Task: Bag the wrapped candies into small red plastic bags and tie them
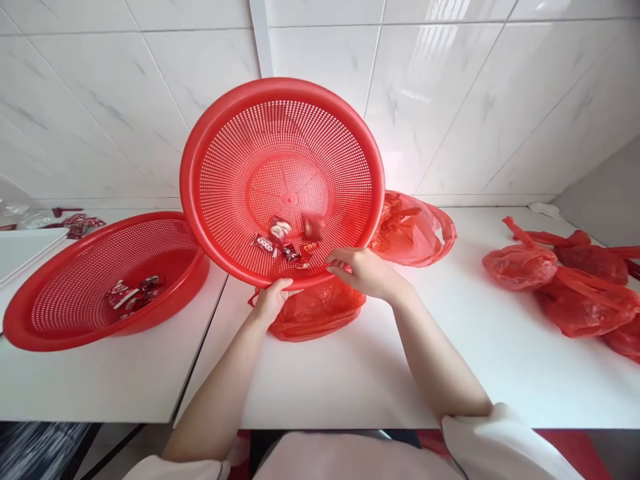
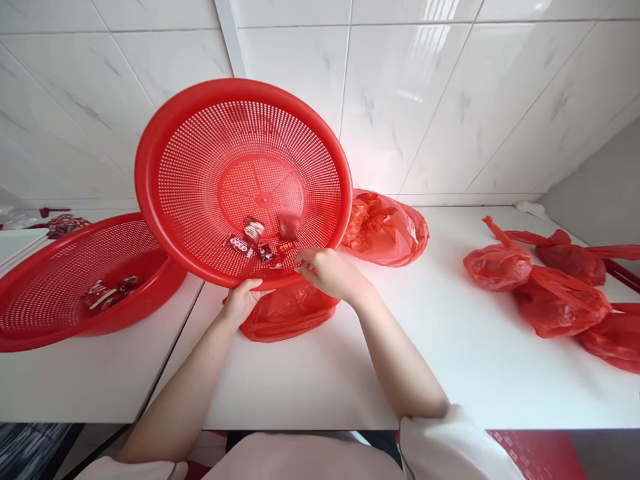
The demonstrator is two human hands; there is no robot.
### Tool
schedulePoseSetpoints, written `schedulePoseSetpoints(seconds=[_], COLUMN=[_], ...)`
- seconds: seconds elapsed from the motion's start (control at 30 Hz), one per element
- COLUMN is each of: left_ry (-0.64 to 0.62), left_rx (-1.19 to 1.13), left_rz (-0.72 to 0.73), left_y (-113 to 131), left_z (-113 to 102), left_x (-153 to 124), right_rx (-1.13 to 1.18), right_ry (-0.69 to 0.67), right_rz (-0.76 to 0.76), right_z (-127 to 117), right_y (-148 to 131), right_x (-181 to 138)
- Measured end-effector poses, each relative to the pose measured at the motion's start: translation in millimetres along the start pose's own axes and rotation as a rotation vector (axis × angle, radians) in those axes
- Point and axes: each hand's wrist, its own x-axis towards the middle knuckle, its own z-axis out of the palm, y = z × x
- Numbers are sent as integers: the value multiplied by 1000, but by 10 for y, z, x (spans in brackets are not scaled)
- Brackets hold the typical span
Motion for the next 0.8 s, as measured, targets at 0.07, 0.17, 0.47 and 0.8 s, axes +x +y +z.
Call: schedulePoseSetpoints(seconds=[0.07, 0.17, 0.47, 0.8], left_ry=[3, -10, -8, 58], left_rx=[-10, -11, 37, 58], left_rz=[-4, -27, -33, 0], left_y=[-13, -59, -145, -165], left_z=[4, -25, -77, -128], left_x=[-9, -9, 21, 68], right_rx=[-57, -104, -33, 111], right_ry=[56, 89, -174, -118], right_rz=[-47, -56, -204, 12], right_z=[35, 98, 336, 191], right_y=[4, 18, 137, 77], right_x=[21, 52, 139, 112])
